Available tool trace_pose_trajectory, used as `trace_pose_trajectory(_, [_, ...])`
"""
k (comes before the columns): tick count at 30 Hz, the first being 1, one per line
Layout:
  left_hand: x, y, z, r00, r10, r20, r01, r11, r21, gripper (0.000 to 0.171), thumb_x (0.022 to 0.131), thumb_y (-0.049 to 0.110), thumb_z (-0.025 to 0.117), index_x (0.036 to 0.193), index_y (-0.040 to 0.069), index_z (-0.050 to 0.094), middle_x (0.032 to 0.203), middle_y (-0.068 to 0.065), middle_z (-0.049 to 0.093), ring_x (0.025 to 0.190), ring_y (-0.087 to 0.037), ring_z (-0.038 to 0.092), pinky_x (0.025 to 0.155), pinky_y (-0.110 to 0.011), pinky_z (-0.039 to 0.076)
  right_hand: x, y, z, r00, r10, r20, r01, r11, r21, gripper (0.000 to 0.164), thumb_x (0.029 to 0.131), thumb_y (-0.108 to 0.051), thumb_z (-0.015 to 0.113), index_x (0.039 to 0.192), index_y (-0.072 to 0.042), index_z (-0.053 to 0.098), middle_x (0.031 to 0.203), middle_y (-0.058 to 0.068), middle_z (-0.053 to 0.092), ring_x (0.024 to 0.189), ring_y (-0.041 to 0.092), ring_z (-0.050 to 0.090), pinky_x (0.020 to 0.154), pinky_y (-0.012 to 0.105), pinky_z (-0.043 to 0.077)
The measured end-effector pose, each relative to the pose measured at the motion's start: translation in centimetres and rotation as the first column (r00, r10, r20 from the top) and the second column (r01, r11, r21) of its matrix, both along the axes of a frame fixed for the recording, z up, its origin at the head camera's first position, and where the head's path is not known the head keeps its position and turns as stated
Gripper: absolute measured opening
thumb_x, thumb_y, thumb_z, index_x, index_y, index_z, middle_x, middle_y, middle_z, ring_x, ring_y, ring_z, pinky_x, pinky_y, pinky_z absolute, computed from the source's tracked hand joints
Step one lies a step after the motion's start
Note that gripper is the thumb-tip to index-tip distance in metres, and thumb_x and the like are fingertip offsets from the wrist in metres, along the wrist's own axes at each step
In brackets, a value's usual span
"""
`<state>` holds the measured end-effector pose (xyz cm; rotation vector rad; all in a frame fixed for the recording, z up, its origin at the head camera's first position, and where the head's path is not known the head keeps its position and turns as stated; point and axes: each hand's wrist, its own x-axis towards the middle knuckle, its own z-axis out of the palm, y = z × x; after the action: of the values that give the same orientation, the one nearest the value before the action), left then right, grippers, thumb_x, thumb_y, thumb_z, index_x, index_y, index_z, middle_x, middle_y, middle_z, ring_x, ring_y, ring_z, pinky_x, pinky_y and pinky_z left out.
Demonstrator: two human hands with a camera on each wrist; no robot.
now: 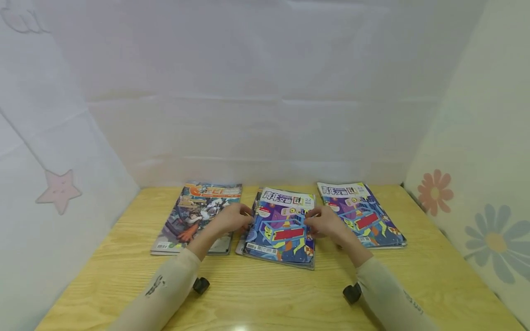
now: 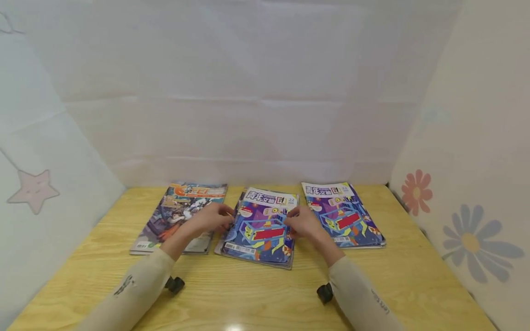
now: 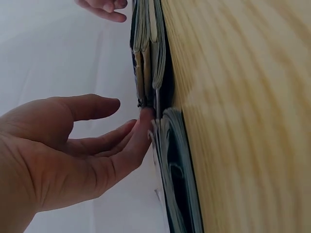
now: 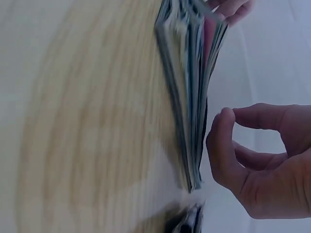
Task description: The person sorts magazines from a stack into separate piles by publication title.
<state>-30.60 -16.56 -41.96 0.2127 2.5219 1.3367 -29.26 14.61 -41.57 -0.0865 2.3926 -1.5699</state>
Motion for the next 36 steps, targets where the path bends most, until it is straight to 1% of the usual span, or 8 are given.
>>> trace_pose_trajectory(5, [-0.2,0.5,-0.3,0.999,0.034,0.037,-0.036,0.999,0.034,0.035,0.099,0.009,0.066,0.129,-0.008,0.061,0.103,-0.019,0.065,0.086,-0.032,0.067,0.072,-0.039,0.061,-0.7,0.9,-0.6,0.999,-0.045,0.023,0.044,0.998,0.040,0.039,0.097,-0.005,0.067,0.130,0.011,0.054,0.094,0.024,0.068,0.068,0.028,0.070,0.065,0.039,0.061])
trace_pose_trajectory(10, [-0.1,0.7,-0.1,0.998,0.045,0.042,-0.047,0.998,0.035,0.033,0.100,0.008,0.065,0.128,-0.008,0.061,0.102,-0.020,0.063,0.084,-0.031,0.066,0.072,-0.039,0.061,-1.2,1.4,-0.9,0.997,-0.052,0.053,0.050,0.998,0.039,0.045,0.096,-0.005,0.068,0.134,0.010,0.051,0.091,0.021,0.069,0.067,0.026,0.070,0.063,0.038,0.061])
trace_pose_trajectory(18, [-0.7,0.6,-0.1,0.997,0.060,0.054,-0.063,0.997,0.051,0.031,0.100,0.011,0.066,0.127,-0.005,0.064,0.102,-0.018,0.065,0.083,-0.028,0.066,0.073,-0.040,0.060,-1.9,2.0,-1.4,0.992,-0.067,0.111,0.071,0.997,-0.032,0.044,0.097,-0.004,0.068,0.134,0.012,0.050,0.094,0.022,0.069,0.073,0.026,0.071,0.064,0.038,0.061])
trace_pose_trajectory(21, [-1.2,0.4,-0.5,0.997,0.058,0.058,-0.064,0.993,0.096,0.031,0.101,0.013,0.066,0.128,-0.003,0.065,0.106,-0.015,0.067,0.087,-0.026,0.068,0.076,-0.040,0.060,-2.0,2.1,-1.6,0.989,-0.080,0.125,0.086,0.995,-0.050,0.044,0.097,-0.003,0.068,0.134,0.012,0.050,0.094,0.023,0.068,0.073,0.026,0.071,0.065,0.038,0.061])
trace_pose_trajectory(24, [-1.6,0.1,-0.9,0.996,0.051,0.075,-0.063,0.984,0.169,0.033,0.102,0.016,0.065,0.131,0.000,0.064,0.112,-0.012,0.067,0.093,-0.024,0.069,0.081,-0.041,0.059,-2.2,2.1,-1.8,0.988,-0.089,0.125,0.096,0.994,-0.048,0.044,0.096,-0.003,0.069,0.134,0.011,0.050,0.094,0.022,0.068,0.072,0.024,0.070,0.066,0.037,0.061])
trace_pose_trajectory(29, [-2.0,-0.3,-1.5,0.990,0.008,0.139,-0.050,0.953,0.300,0.040,0.100,0.020,0.069,0.135,0.002,0.061,0.120,-0.015,0.065,0.101,-0.028,0.068,0.086,-0.043,0.058,-2.3,2.1,-2.0,0.989,-0.084,0.122,0.089,0.995,-0.038,0.047,0.095,-0.003,0.069,0.135,0.012,0.049,0.095,0.021,0.068,0.071,0.023,0.069,0.066,0.036,0.061])
trace_pose_trajectory(33, [-2.1,-0.2,-1.7,0.986,-0.024,0.165,-0.039,0.929,0.369,0.044,0.099,0.017,0.069,0.138,0.002,0.058,0.128,-0.016,0.061,0.108,-0.029,0.066,0.089,-0.044,0.056,-2.1,2.0,-2.0,0.990,-0.072,0.125,0.074,0.997,-0.008,0.049,0.095,-0.002,0.069,0.137,0.012,0.048,0.096,0.020,0.067,0.073,0.024,0.068,0.066,0.036,0.061])
trace_pose_trajectory(36, [-2.1,-0.1,-1.8,0.986,-0.022,0.168,-0.046,0.918,0.395,0.043,0.099,0.014,0.068,0.139,0.001,0.056,0.130,-0.018,0.059,0.110,-0.030,0.065,0.090,-0.045,0.056,-2.0,1.7,-1.9,0.990,-0.064,0.122,0.060,0.998,0.029,0.051,0.094,-0.002,0.070,0.138,0.011,0.047,0.095,0.019,0.067,0.073,0.024,0.067,0.064,0.035,0.060])
